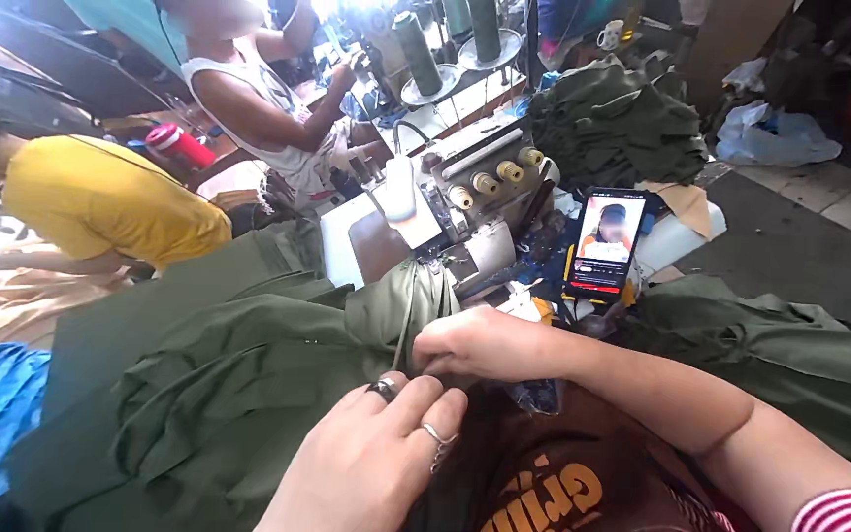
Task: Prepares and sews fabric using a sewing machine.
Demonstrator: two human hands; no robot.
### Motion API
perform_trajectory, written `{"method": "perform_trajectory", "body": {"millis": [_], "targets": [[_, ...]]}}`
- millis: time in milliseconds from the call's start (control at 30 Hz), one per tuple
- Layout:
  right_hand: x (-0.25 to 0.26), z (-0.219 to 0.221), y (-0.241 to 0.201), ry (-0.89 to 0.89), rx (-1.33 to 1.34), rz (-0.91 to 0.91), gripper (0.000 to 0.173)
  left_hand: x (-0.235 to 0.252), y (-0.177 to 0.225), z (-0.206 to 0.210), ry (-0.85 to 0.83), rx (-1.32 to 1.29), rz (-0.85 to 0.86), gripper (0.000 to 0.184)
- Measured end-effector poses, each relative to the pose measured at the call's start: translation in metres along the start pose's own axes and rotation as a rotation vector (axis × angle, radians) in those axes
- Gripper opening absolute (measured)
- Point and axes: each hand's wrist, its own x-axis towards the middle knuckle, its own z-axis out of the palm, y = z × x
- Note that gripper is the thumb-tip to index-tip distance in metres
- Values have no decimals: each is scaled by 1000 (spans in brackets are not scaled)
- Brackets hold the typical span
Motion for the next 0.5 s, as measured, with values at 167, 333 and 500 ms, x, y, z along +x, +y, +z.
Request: {"method": "perform_trajectory", "body": {"millis": [167,333,500], "targets": [[-13,-4,1,37,129,0,20,26,30,21,65,0,170,23],[-44,-7,-6,55,296,32,19,27,17,20,172,42,77,20],[-58,-3,-19,87,288,37,22,14,-2,15,125,-168,-95,28]]}}
